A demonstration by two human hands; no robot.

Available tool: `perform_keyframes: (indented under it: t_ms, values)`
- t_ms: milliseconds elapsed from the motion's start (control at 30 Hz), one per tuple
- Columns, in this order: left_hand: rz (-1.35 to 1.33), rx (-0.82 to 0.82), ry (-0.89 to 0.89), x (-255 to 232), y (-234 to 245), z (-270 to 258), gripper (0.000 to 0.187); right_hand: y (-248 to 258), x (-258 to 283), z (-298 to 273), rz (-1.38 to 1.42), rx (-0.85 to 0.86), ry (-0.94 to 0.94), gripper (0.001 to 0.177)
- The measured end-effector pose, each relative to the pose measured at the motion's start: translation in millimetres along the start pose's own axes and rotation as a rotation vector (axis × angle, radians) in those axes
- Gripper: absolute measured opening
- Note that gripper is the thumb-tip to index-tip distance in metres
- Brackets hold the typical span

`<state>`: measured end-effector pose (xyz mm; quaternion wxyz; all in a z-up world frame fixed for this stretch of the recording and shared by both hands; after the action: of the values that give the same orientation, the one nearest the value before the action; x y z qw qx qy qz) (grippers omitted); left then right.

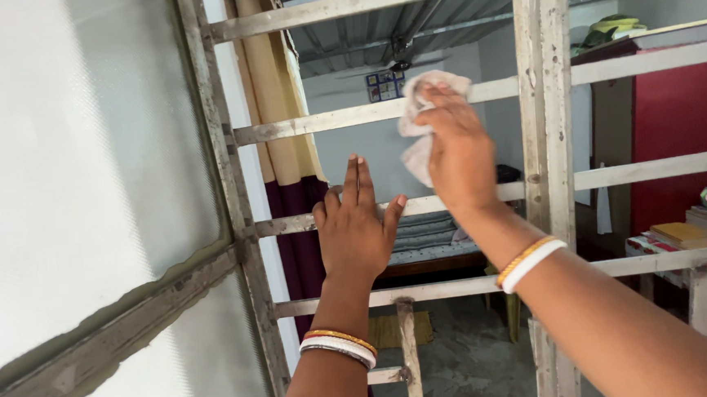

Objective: The person wipes the metal window frame with a white cloth, moving methodically across horizontal and vertical bars. The hands remain in view throughout, cleaning different sections of the frame.

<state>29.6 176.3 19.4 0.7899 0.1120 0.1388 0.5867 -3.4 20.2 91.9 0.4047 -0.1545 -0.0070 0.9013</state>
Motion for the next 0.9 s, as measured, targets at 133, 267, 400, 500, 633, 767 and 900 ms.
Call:
perform_keyframes:
  t_ms: [133,267,400,500,633,767,900]
  values:
    - [0.001,-0.008,-0.003,0.7,-1.4,-0.3,0.081,-17.2,14.7,2.9,0.065,0.051,0.044,0.023]
    - [-0.006,0.002,0.002,2.2,-2.8,-0.8,0.082,-4.6,3.3,9.2,0.155,0.085,0.003,0.024]
    - [0.002,-0.025,-0.004,0.1,-3.8,-2.0,0.082,17.1,-11.8,6.4,0.016,0.031,-0.016,0.024]
    - [0.016,-0.046,-0.011,-0.8,-4.1,-1.9,0.082,9.5,-7.7,3.2,0.004,0.017,-0.016,0.023]
    - [0.02,0.005,0.004,0.7,-4.5,-0.3,0.083,-11.4,7.2,4.1,0.043,0.048,0.009,0.024]
    - [0.022,0.03,0.018,0.3,-2.1,-1.6,0.084,-18.1,17.2,8.7,0.2,0.1,0.006,0.02]
    - [0.012,0.062,0.025,0.9,-2.5,1.1,0.083,-2.5,9.0,6.8,0.23,0.087,-0.03,0.023]
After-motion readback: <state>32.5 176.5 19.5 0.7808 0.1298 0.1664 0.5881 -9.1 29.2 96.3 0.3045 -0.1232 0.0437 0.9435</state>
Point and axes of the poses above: each hand's wrist, its own z-axis towards the middle knuckle, its own y-axis out of the back of the hand, x = y × z, the point moved 4 cm from there along z, towards the middle knuckle, and after that the axes turned 3 degrees about y, right-handed, at the moved point
